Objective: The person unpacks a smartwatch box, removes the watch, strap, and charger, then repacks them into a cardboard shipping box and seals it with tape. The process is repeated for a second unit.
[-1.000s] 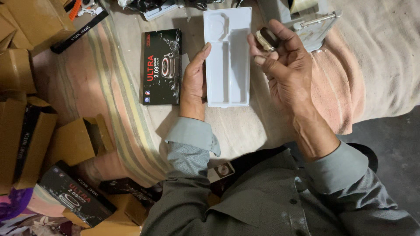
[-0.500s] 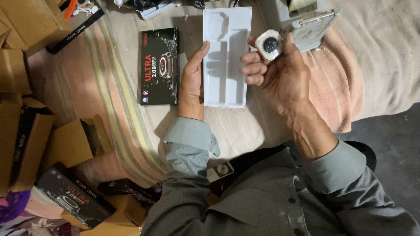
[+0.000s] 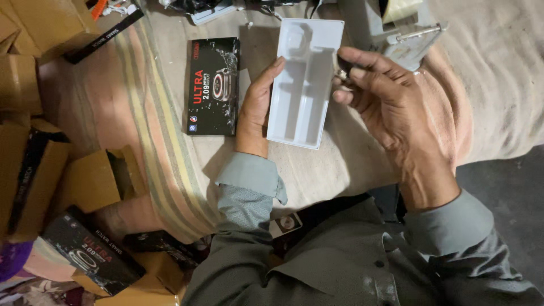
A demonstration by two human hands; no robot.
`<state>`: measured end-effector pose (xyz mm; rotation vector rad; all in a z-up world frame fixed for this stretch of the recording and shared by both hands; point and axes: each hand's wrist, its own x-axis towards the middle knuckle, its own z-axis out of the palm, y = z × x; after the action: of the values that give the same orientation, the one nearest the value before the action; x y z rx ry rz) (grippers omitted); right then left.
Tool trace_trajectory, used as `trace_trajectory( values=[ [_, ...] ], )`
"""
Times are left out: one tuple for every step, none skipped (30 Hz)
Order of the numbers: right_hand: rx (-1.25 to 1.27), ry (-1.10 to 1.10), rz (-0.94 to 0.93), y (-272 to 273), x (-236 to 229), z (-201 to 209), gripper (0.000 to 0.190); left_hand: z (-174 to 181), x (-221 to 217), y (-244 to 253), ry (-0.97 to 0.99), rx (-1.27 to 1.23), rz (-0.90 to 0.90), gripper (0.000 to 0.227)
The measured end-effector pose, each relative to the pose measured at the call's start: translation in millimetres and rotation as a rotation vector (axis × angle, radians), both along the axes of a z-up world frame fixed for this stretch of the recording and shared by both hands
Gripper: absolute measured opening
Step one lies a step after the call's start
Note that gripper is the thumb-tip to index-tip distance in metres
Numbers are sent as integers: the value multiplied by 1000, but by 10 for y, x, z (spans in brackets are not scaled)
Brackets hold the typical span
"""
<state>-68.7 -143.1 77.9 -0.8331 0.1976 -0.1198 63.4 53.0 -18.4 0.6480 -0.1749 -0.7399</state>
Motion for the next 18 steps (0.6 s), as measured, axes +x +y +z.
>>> trace_trajectory(
  values=[
    [-40,32,-18,-21,14,38,50,1,0,-8,-15,19,23,42],
    [-275,-73,-4,-45,40,72,50,-3,3,-18,-27,4,-1,42],
    [-506,-179,7,-72,82,106,50,-9,7,-19,-38,-10,-25,43],
    [-736,-286,17,-101,133,139,50,-19,14,-17,-49,-23,-49,44],
    [-936,-309,17,-141,183,172,49,-35,22,-20,-79,10,-36,44],
    [-1136,-330,17,-184,241,208,48,-57,31,-21,-109,43,-23,46],
    [-1336,-351,16,-212,301,236,47,-81,44,-25,-140,77,-10,47],
    [-1410,-367,17,-224,361,254,43,-115,57,-28,-145,58,-27,47],
    [-1484,-381,19,-225,419,265,39,-162,65,-28,-150,40,-44,48],
    [-1557,-395,20,-217,477,275,35,-217,79,-32,-155,22,-61,49],
    [-1606,-411,27,-189,550,283,34,-270,114,-36,-185,35,-61,50],
    [-1655,-427,34,-154,625,286,32,-327,153,-45,-215,48,-60,51],
    [-1701,-442,43,-123,679,282,31,-391,183,-49,-242,64,-59,52],
    [-1713,-459,49,-104,726,277,29,-454,216,-62,-263,72,-36,51],
    [-1722,-475,57,-84,766,265,27,-512,240,-73,-280,80,-12,50],
    [-1732,-490,66,-71,795,248,26,-560,259,-80,-297,89,13,50],
    [-1760,-568,5,-68,814,228,28,-593,274,-84,-301,91,19,49],
    [-1787,-647,-56,-73,830,207,30,-612,283,-85,-305,94,25,49]
  ],
)
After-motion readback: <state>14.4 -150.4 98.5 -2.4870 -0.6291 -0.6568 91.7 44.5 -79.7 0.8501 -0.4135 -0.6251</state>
